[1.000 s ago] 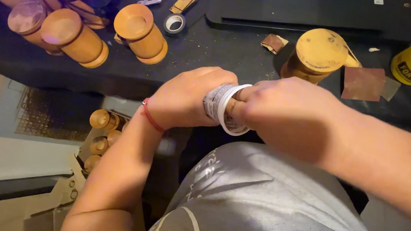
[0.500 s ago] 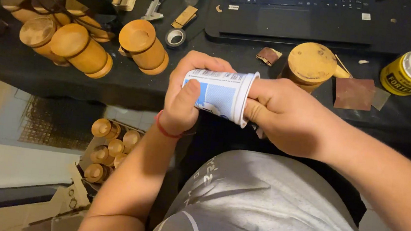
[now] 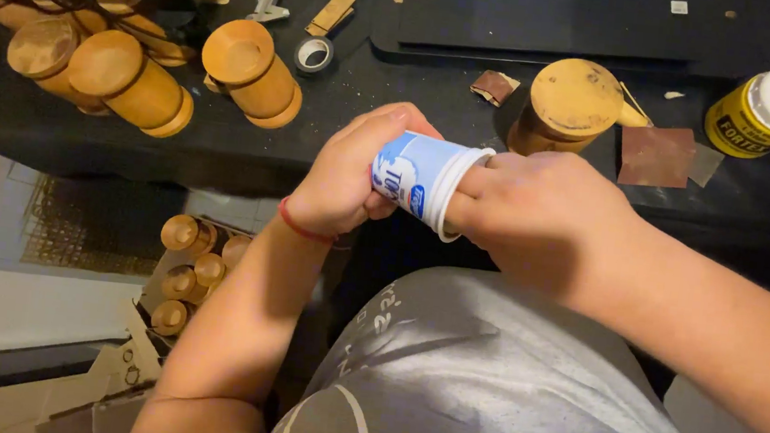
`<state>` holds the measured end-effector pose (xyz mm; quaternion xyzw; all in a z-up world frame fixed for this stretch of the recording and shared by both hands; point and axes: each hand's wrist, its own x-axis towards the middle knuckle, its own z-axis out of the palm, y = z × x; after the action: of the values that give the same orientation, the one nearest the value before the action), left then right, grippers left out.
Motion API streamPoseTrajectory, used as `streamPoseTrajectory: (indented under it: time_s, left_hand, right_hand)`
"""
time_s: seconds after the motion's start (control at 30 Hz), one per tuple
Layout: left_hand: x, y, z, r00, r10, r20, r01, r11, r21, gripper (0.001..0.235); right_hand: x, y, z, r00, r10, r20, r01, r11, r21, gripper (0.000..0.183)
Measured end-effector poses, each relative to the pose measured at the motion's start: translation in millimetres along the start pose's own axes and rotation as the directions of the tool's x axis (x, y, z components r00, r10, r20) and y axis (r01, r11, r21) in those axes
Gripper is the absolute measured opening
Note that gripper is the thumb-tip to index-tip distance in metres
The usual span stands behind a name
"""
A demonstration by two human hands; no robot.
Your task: Applying glue or filler to a wooden disc using a small applicator stick.
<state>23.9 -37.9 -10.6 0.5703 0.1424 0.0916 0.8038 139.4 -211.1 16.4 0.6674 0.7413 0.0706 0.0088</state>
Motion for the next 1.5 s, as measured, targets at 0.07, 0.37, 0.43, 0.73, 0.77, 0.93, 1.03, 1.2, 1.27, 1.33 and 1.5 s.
streamPoseTrajectory:
  time_s: [0.07, 0.37, 0.43, 0.73, 0.77, 0.93, 1.03, 1.2, 1.27, 1.33, 1.5]
  left_hand:
    - [5.0, -9.3, -3.6, 0.995, -0.103, 0.001, 0.102, 0.994, -0.040, 0.040]
    - [20.9, -22.1, -28.3, 0.980, -0.157, -0.126, 0.091, 0.904, -0.417, 0.039]
    - [23.4, -30.0, -31.5, 0.985, -0.153, -0.084, 0.099, 0.887, -0.452, 0.039]
    - [31.6, -60.7, -37.3, 0.992, -0.028, -0.121, -0.040, 0.853, -0.521, 0.052]
    - [32.4, -63.6, -38.4, 0.990, -0.036, -0.137, -0.044, 0.841, -0.539, 0.052]
    - [26.0, -66.9, -32.7, 0.985, 0.127, -0.114, -0.170, 0.788, -0.591, 0.047]
    - [16.6, -55.3, -29.1, 0.971, 0.237, 0.033, -0.182, 0.822, -0.539, 0.035]
    - [10.2, -41.5, -20.2, 0.872, 0.363, 0.328, -0.075, 0.762, -0.643, 0.038]
    - [15.8, -47.7, -28.7, 0.869, 0.344, 0.357, -0.033, 0.758, -0.651, 0.036]
    - [19.5, -52.2, -32.6, 0.863, 0.323, 0.388, 0.019, 0.747, -0.664, 0.034]
    - [12.3, -47.4, -21.4, 0.865, 0.341, 0.369, -0.075, 0.814, -0.576, 0.033]
  right_hand:
    - [-5.2, 2.2, -1.5, 1.000, 0.012, -0.016, -0.012, 0.999, -0.039, 0.025]
    - [-31.5, 17.3, -27.5, 0.854, 0.520, -0.023, -0.320, 0.559, 0.765, 0.027]
    - [-37.7, 19.5, -12.0, 0.805, 0.590, 0.062, -0.302, 0.317, 0.899, 0.029]
    - [-49.4, 19.4, 18.0, 0.736, 0.649, 0.192, -0.001, -0.283, 0.959, 0.032]
    - [-49.1, 17.2, 14.4, 0.724, 0.670, 0.162, -0.059, -0.174, 0.983, 0.032]
    - [-53.5, 0.7, -5.7, 0.703, 0.709, 0.061, -0.181, 0.095, 0.979, 0.034]
    - [-55.5, -13.5, -23.7, 0.780, 0.601, -0.175, -0.281, 0.586, 0.760, 0.030]
    - [-57.3, -42.5, -46.7, 0.871, 0.420, -0.254, -0.268, 0.841, 0.470, 0.033]
    - [-56.5, -44.7, -48.3, 0.865, 0.445, -0.230, -0.320, 0.845, 0.429, 0.031]
    - [-53.1, -46.3, -52.4, 0.857, 0.476, -0.197, -0.380, 0.842, 0.382, 0.029]
    - [-34.9, -46.8, -63.2, 0.874, 0.218, -0.435, -0.216, 0.975, 0.055, 0.004]
